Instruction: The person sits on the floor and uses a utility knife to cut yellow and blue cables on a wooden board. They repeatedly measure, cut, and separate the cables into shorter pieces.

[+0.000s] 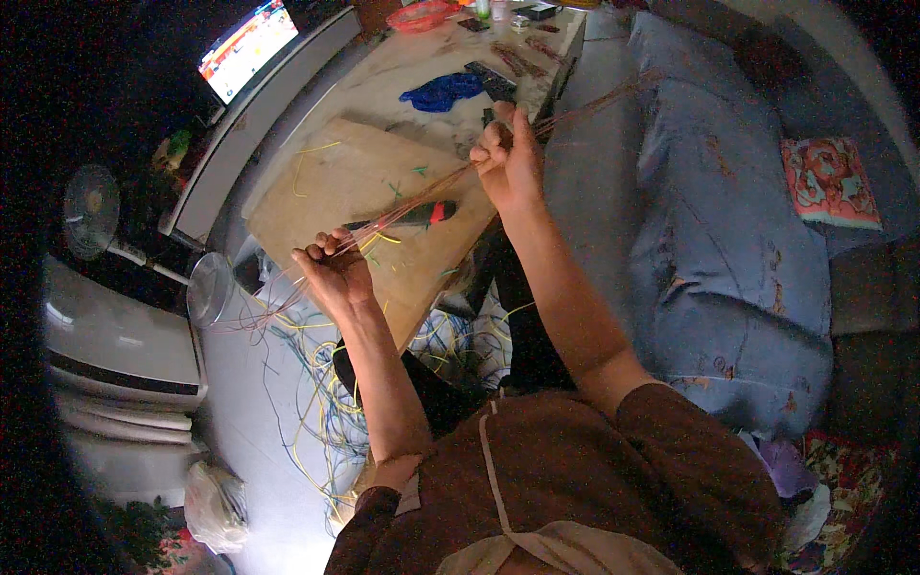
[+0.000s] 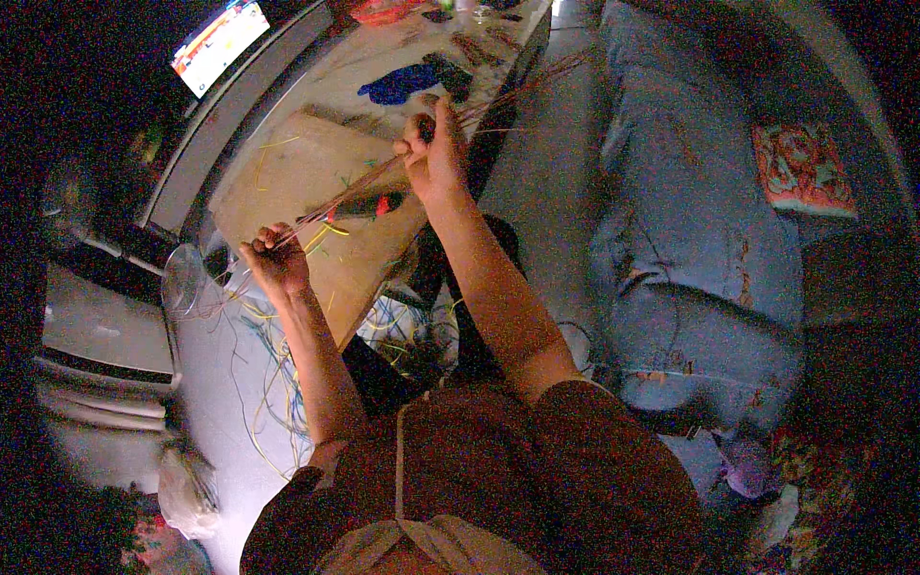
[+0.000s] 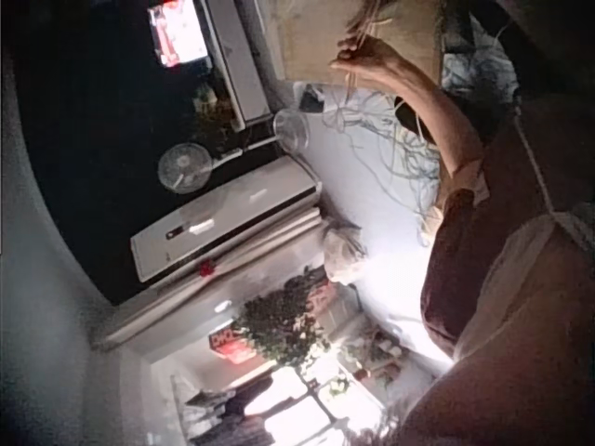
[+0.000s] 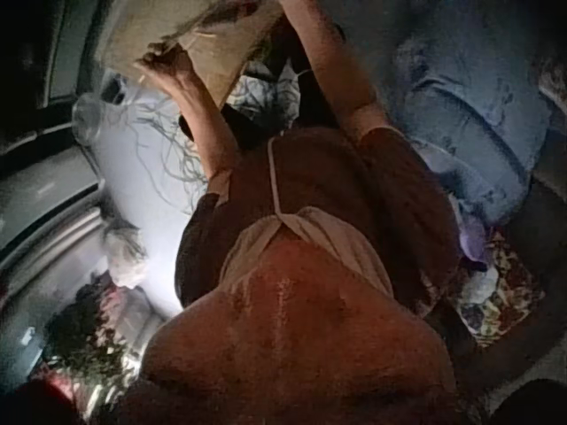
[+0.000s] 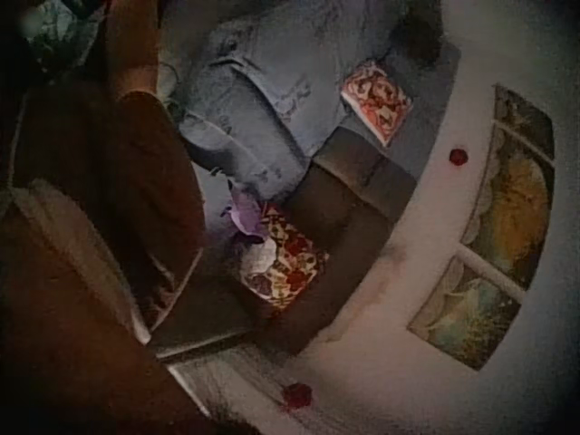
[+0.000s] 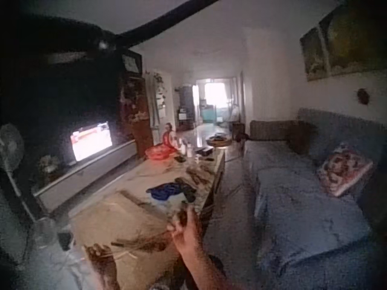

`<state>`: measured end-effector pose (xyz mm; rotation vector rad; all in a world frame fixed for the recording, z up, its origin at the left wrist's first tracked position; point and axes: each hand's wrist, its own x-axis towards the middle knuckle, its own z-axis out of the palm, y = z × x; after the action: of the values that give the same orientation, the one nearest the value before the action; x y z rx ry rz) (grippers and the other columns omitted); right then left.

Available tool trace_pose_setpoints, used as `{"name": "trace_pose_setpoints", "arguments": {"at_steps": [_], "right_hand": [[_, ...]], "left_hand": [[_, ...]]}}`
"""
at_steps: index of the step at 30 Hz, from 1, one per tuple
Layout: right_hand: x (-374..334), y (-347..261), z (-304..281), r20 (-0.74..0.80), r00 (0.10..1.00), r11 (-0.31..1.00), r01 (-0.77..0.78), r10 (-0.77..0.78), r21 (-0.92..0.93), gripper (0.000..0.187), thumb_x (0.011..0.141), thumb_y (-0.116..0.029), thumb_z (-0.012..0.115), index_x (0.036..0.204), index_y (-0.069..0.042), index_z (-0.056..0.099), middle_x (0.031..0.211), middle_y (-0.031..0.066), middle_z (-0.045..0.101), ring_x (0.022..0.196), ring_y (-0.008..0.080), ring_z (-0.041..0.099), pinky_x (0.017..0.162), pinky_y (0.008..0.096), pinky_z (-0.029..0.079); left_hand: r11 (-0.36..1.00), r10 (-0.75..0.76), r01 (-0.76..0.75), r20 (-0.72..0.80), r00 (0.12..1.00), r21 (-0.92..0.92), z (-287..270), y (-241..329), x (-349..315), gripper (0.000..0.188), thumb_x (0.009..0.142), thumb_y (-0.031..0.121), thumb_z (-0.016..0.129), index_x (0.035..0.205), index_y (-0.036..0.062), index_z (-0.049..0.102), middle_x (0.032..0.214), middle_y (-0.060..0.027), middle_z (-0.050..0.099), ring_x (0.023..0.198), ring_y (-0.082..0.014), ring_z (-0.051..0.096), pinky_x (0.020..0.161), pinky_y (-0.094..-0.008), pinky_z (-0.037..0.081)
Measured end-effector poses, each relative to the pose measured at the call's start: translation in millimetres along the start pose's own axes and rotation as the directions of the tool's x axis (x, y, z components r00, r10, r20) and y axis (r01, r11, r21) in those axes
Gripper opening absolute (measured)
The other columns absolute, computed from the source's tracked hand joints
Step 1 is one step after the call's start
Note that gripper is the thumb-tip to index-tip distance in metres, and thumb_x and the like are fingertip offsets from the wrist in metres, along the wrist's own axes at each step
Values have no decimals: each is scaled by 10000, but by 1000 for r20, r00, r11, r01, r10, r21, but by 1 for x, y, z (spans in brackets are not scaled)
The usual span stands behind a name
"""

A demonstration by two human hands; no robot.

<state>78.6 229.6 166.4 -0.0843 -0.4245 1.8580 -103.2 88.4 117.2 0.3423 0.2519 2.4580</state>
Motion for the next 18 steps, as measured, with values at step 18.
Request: {"name": "trace_pose_setpoints", "arguments": {"at_steps": [18], "right_hand": [[-3,-33,-25,129,988,994,-69,79,-81,299,896,-349,393,732,-110,466,503,-6,364,400,73,263,373,214,208]], "left_hand": [[974,22,-54,143,989,221,35,6,-8,337,845,342,489,622,96,435,589,-44,434,581,-149,423,667,-316,412]]}}
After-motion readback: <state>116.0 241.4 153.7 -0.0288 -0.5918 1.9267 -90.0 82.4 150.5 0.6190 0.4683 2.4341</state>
